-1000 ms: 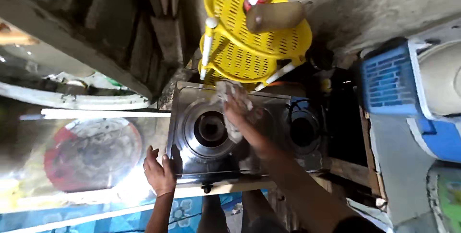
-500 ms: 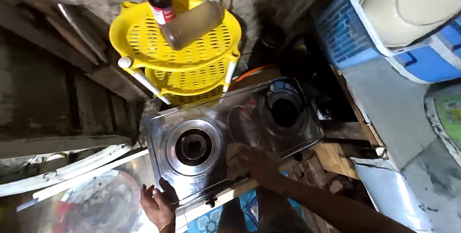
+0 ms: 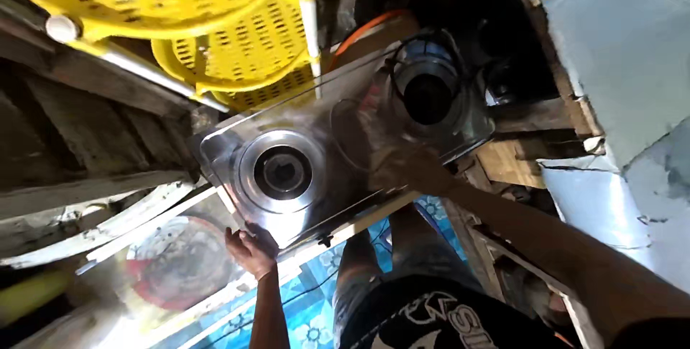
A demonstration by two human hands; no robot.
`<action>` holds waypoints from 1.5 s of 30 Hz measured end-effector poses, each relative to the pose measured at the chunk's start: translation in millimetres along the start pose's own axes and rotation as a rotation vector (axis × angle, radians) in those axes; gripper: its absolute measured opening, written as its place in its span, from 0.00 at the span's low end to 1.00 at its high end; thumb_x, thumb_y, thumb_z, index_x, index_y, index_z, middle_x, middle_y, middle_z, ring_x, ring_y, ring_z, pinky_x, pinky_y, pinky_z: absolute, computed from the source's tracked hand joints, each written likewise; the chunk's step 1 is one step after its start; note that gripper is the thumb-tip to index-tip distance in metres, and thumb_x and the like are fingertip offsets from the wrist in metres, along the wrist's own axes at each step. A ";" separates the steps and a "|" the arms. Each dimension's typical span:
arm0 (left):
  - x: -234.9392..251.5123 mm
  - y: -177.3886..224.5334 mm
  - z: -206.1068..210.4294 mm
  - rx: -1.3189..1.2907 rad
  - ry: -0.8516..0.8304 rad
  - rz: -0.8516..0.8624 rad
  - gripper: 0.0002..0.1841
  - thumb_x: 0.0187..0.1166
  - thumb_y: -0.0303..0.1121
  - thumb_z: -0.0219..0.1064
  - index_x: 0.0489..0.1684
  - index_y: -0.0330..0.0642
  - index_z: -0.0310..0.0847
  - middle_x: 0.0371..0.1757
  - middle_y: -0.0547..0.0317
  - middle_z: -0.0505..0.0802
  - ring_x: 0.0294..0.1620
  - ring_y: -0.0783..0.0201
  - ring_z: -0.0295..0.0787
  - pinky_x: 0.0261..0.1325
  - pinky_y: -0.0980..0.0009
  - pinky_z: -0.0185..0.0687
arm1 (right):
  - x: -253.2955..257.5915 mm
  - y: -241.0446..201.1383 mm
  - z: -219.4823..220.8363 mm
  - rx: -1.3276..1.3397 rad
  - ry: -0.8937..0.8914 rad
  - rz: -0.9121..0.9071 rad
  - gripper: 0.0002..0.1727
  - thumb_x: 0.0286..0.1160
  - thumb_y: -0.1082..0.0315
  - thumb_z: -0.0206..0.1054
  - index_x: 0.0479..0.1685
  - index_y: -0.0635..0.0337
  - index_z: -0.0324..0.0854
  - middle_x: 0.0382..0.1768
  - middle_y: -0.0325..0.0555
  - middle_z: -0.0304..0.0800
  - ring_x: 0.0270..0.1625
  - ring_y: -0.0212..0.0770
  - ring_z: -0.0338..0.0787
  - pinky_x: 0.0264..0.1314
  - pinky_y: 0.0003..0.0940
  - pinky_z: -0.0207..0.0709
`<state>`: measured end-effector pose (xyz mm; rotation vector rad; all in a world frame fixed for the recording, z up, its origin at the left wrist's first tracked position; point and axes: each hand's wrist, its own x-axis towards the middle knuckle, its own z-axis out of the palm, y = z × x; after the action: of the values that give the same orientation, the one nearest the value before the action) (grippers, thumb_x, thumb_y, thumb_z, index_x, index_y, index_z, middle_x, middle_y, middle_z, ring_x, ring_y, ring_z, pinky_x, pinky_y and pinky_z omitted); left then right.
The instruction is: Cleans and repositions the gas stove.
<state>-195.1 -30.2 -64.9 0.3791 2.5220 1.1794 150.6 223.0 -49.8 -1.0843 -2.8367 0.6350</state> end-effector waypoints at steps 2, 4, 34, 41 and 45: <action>4.8 -0.7 1.0 -0.045 -0.030 0.005 0.31 0.89 0.36 0.44 0.87 0.20 0.50 0.77 0.21 0.73 0.77 0.47 0.75 0.81 0.63 0.67 | -22.0 26.8 -29.0 -0.006 -0.168 0.136 0.31 0.81 0.63 0.67 0.86 0.48 0.72 0.89 0.60 0.62 0.91 0.71 0.57 0.86 0.76 0.50; 7.6 -8.6 0.8 -0.102 -0.067 -0.005 0.33 0.89 0.38 0.42 0.88 0.22 0.46 0.78 0.24 0.72 0.74 0.53 0.75 0.76 0.66 0.70 | -15.2 13.1 -21.8 -0.059 -0.121 0.027 0.33 0.79 0.59 0.64 0.86 0.56 0.70 0.88 0.66 0.62 0.88 0.77 0.60 0.83 0.80 0.51; -273.8 -132.8 -79.9 -0.584 0.185 -0.971 0.27 0.95 0.39 0.35 0.86 0.31 0.57 0.65 0.36 0.84 0.55 0.55 0.86 0.58 0.59 0.80 | 92.9 -271.9 89.8 -0.495 -0.782 -1.322 0.25 0.78 0.82 0.61 0.76 0.63 0.80 0.92 0.51 0.60 0.97 0.55 0.43 0.97 0.60 0.30; -331.7 -152.1 -79.0 -0.615 0.214 -0.978 0.26 0.94 0.39 0.39 0.82 0.30 0.63 0.63 0.38 0.86 0.55 0.57 0.86 0.58 0.62 0.79 | 78.4 -300.5 112.6 -0.833 -1.365 -1.176 0.21 0.84 0.84 0.49 0.73 0.80 0.75 0.86 0.66 0.65 0.95 0.63 0.49 0.97 0.55 0.35; -373.6 -168.5 -70.5 -0.634 0.216 -1.120 0.25 0.95 0.38 0.42 0.82 0.30 0.64 0.67 0.32 0.84 0.59 0.50 0.84 0.60 0.55 0.77 | 113.6 -306.0 86.1 -0.839 -1.389 -1.520 0.15 0.75 0.82 0.64 0.57 0.73 0.88 0.70 0.63 0.85 0.87 0.66 0.66 0.96 0.61 0.31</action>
<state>99.8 -322.7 -85.2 -1.1855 1.7735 1.3746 -143.6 59.7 -22.2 2.4707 -3.3673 -0.1667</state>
